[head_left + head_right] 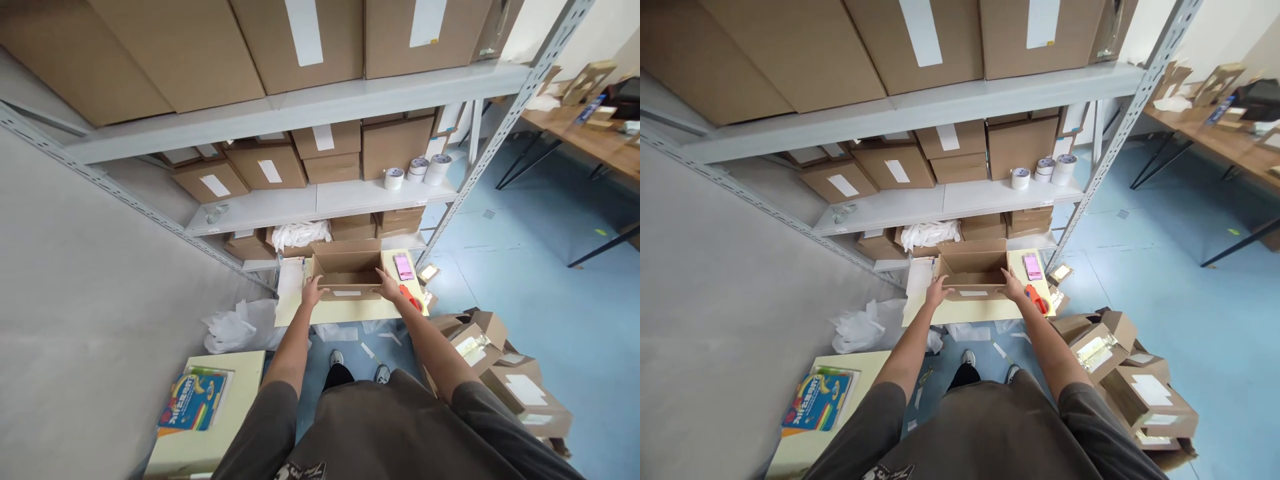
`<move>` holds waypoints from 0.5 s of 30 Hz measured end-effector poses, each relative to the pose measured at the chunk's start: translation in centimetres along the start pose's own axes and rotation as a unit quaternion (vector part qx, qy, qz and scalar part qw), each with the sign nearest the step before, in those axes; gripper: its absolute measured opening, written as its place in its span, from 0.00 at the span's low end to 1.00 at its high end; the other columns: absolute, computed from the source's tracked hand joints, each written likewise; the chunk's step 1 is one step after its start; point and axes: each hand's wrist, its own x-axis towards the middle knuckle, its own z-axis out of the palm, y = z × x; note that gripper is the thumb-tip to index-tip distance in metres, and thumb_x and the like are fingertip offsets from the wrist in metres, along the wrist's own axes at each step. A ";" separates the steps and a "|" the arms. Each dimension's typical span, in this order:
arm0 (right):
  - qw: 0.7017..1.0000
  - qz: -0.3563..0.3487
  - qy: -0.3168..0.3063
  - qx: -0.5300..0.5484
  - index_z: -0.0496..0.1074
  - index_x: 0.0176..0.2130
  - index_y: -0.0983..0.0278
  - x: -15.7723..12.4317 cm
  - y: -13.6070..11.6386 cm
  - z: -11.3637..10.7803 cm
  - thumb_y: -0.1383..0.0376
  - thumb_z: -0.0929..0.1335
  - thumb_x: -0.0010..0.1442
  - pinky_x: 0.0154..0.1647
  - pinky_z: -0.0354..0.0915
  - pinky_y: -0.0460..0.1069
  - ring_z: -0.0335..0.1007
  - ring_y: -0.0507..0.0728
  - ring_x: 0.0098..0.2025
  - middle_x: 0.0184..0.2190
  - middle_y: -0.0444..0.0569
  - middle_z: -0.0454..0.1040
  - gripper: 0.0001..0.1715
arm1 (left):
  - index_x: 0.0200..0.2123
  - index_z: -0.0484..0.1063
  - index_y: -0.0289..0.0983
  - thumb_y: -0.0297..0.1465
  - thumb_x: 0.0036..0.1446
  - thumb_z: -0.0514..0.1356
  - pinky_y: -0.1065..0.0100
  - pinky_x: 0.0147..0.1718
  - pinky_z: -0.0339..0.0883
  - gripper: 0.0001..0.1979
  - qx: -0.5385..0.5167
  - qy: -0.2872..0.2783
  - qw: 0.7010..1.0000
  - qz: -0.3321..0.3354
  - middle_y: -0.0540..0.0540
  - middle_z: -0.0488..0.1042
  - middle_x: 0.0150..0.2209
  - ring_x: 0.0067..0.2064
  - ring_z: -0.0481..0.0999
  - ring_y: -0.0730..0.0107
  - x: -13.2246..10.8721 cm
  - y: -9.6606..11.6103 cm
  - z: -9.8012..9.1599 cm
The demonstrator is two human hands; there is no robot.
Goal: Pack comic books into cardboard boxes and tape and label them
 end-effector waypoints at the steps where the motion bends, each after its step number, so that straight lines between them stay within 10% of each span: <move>1: 1.000 0.003 -0.006 0.004 0.52 0.80 0.53 0.1 0.0 -0.3 0.53 0.83 0.52 0.68 0.69 0.60 0.70 0.72 0.70 0.82 0.63 0.43 0.69 | 0.70 0.70 0.46 0.51 0.60 0.72 0.58 0.61 0.69 0.39 -0.004 -0.004 1.000 -0.001 0.35 0.69 0.64 0.61 0.78 0.46 0.0 0.0 -0.1; 5: 1.000 0.022 -0.007 0.016 0.45 0.82 0.59 0.1 -0.7 -0.9 0.48 0.83 0.50 0.74 0.60 0.64 0.48 0.74 0.81 0.82 0.68 0.40 0.78 | 0.77 0.58 0.45 0.50 0.57 0.75 0.54 0.64 0.67 0.51 -0.045 -0.013 0.999 0.022 0.30 0.62 0.72 0.70 0.70 0.40 -0.3 -0.9 0.1; 9: 0.988 -0.003 0.155 -0.017 0.56 0.78 0.62 -0.2 -5.2 0.8 0.43 0.74 0.62 0.79 0.47 0.73 0.30 0.76 0.84 0.82 0.65 0.42 0.58 | 0.82 0.39 0.43 0.48 0.50 0.78 0.49 0.70 0.60 0.68 -0.122 -0.007 0.990 0.073 0.29 0.43 0.82 0.80 0.50 0.37 -0.9 -2.1 1.0; 15: 0.973 -0.145 0.178 0.005 0.63 0.75 0.62 2.8 -18.5 7.2 0.51 0.66 0.70 0.77 0.58 0.66 0.51 0.69 0.80 0.79 0.61 0.56 0.40 | 0.82 0.44 0.40 0.48 0.49 0.78 0.41 0.76 0.49 0.68 -0.260 0.024 0.960 0.097 0.30 0.48 0.81 0.81 0.45 0.35 -1.0 -5.2 1.8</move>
